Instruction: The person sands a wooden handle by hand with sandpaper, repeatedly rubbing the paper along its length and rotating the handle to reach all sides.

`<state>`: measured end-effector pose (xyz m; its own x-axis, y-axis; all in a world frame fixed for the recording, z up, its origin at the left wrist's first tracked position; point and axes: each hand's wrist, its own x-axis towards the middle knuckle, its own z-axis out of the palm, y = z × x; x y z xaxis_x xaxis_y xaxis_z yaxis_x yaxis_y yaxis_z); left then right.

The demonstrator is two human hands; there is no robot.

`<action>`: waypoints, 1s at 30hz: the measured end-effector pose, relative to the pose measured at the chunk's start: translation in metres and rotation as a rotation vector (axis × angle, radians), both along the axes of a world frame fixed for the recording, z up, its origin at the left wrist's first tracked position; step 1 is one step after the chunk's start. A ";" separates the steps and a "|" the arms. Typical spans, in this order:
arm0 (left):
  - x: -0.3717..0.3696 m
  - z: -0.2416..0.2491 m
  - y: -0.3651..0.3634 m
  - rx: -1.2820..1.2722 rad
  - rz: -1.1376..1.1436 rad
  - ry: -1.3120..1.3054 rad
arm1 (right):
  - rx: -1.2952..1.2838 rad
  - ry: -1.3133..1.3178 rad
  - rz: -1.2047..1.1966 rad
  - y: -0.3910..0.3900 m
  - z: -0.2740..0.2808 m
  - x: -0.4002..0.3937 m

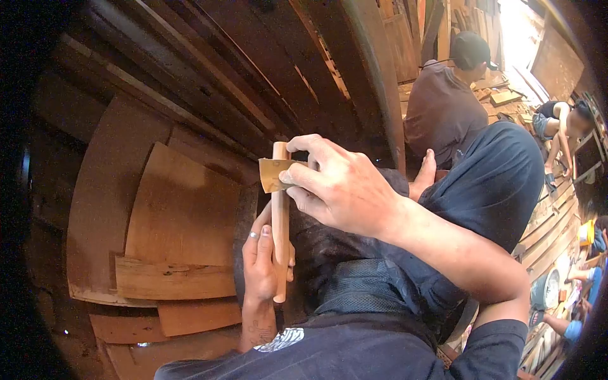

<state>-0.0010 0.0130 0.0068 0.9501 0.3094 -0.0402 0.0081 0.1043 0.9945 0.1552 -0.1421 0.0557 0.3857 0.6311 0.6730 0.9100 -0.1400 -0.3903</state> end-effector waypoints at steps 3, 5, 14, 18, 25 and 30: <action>-0.001 0.001 0.001 0.038 -0.019 -0.020 | 0.022 -0.125 -0.003 0.001 0.001 0.006; -0.001 0.001 0.000 0.046 -0.035 -0.022 | 0.012 -0.133 -0.001 0.000 0.001 0.009; 0.001 -0.007 0.001 -0.022 -0.071 -0.068 | 0.054 0.007 0.032 0.002 -0.004 0.008; 0.002 -0.007 0.002 -0.111 -0.050 -0.079 | 0.007 -0.049 0.026 0.000 -0.008 0.017; -0.001 -0.005 -0.001 -0.096 -0.098 -0.043 | 0.016 -0.086 -0.050 0.003 -0.005 0.010; -0.003 0.003 -0.002 -0.172 -0.034 -0.054 | 0.002 -0.060 -0.045 0.000 -0.006 0.010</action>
<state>-0.0039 0.0113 0.0097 0.9621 0.2699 -0.0389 -0.0380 0.2737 0.9611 0.1655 -0.1422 0.0500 0.3727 0.6125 0.6971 0.9245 -0.1804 -0.3358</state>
